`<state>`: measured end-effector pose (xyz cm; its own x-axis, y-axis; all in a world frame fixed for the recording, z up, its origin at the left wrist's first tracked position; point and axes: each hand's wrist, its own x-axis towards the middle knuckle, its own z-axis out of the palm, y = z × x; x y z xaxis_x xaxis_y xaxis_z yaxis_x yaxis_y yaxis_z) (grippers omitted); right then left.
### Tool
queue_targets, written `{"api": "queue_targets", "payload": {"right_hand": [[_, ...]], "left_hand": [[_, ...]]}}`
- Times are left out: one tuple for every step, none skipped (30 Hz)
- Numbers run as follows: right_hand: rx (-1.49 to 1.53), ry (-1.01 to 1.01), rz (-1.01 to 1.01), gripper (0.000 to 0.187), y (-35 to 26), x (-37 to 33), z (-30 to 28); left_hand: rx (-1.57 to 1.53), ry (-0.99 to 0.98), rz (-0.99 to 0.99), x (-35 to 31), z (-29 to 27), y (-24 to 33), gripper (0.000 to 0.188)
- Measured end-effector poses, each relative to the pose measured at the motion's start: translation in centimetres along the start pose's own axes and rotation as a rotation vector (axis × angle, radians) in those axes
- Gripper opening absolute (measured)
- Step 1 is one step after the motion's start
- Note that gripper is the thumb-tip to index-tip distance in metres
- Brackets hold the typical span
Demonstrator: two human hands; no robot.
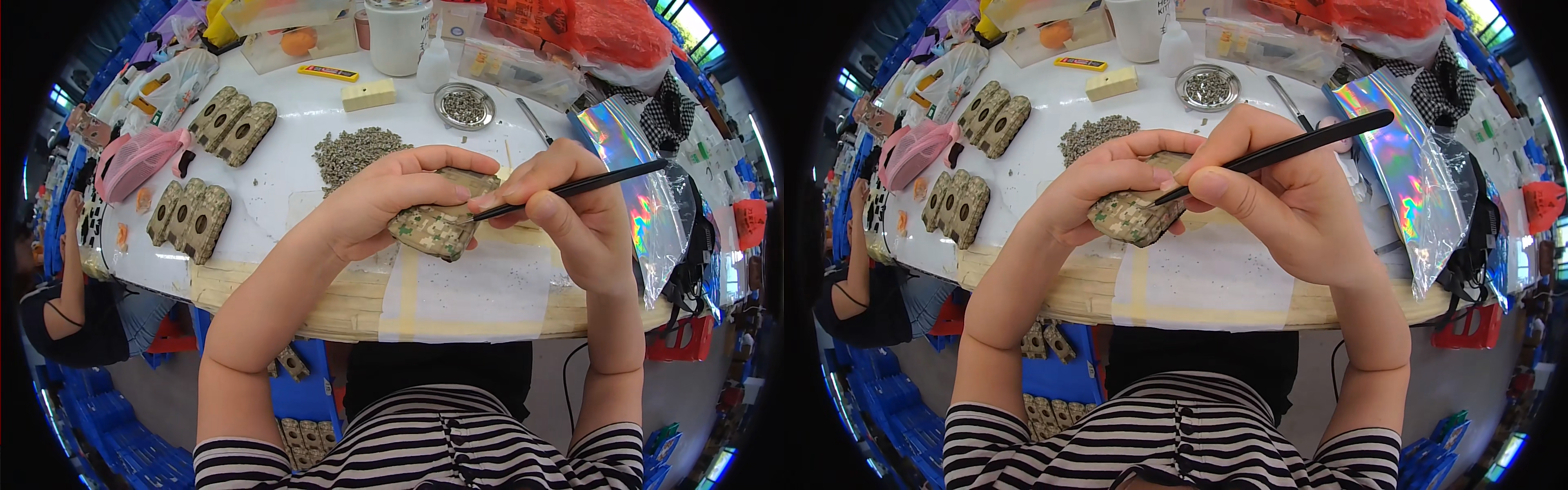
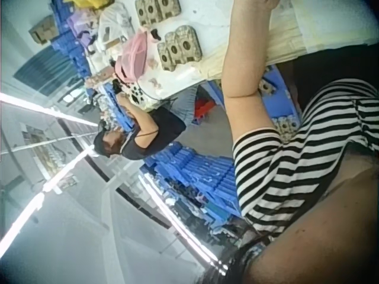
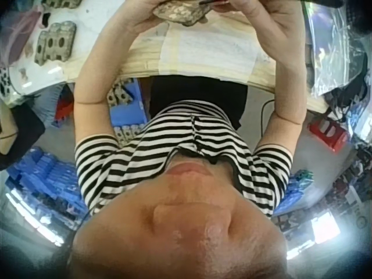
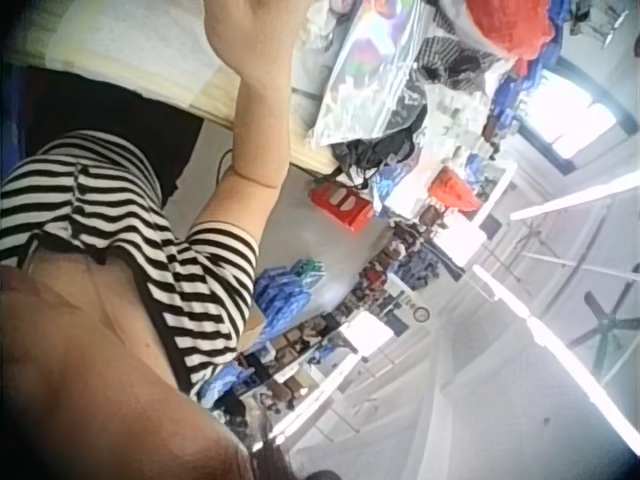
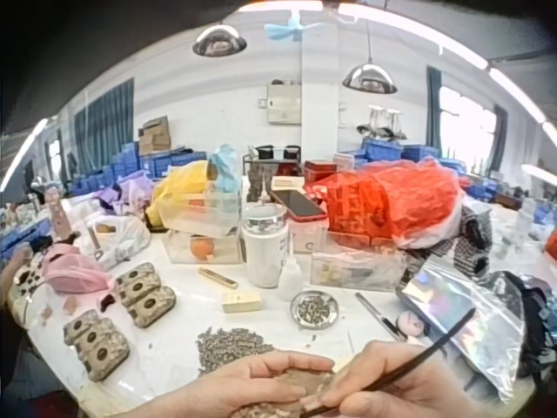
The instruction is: The person uses tweezers to place small debris onto the camouflage-painted hull of a model tank and then uses a fine-point tool to push the debris into place.
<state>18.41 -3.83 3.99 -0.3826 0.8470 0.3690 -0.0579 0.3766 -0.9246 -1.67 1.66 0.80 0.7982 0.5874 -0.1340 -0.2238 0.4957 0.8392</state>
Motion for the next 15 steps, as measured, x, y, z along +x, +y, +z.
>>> {"api": "queue_targets", "payload": {"right_hand": [[0.013,0.003,0.011,0.011,0.04,-0.05,0.11],[0.024,0.007,0.020,0.011,-0.04,-0.09,0.20],[0.037,0.011,0.030,0.011,-0.05,-0.09,0.26],[0.036,0.004,0.022,0.011,0.08,-0.07,0.27],[0.029,0.002,0.016,0.011,0.11,-0.12,0.16],[0.022,0.000,0.009,0.011,0.11,-0.15,0.09],[0.018,-0.004,0.010,0.011,0.05,-0.15,0.07],[0.019,-0.012,0.008,0.011,0.13,-0.11,0.10],[0.020,-0.019,0.007,0.011,0.20,-0.07,0.12],[0.012,-0.026,0.004,0.011,0.27,-0.04,0.13],[-0.002,-0.027,0.003,0.011,0.19,-0.07,0.07],[-0.015,-0.028,0.001,0.011,0.12,-0.10,0.03],[-0.019,-0.024,0.005,0.011,0.06,-0.13,0.04],[-0.020,-0.022,0.006,0.011,0.08,-0.14,0.10],[-0.021,-0.019,0.008,0.010,0.09,-0.16,0.13]], "left_hand": [[-0.001,-0.003,0.001,-0.04,0.03,-0.02,0.047],[0.000,-0.003,-0.003,-0.05,0.05,-0.08,0.047],[0.001,-0.003,-0.007,-0.07,0.08,-0.14,0.047],[0.002,-0.002,-0.011,-0.14,0.07,-0.18,0.047],[-0.005,-0.014,-0.017,-0.07,0.10,-0.16,0.047],[-0.011,-0.026,-0.022,-0.02,0.10,-0.11,0.046],[-0.018,-0.038,-0.027,0.03,0.10,-0.08,0.046],[-0.019,-0.030,-0.022,0.04,0.03,-0.16,0.046],[-0.020,-0.022,-0.016,0.09,-0.05,-0.30,0.046],[-0.021,-0.014,-0.011,0.07,-0.11,-0.40,0.046],[-0.023,-0.015,-0.015,0.12,-0.05,-0.38,0.045],[-0.025,-0.015,-0.018,0.17,0.02,-0.34,0.045],[-0.027,-0.016,-0.022,0.22,0.06,-0.32,0.045],[-0.028,-0.014,-0.022,0.20,0.04,-0.32,0.045],[-0.028,-0.013,-0.022,0.18,0.01,-0.33,0.045]]}}
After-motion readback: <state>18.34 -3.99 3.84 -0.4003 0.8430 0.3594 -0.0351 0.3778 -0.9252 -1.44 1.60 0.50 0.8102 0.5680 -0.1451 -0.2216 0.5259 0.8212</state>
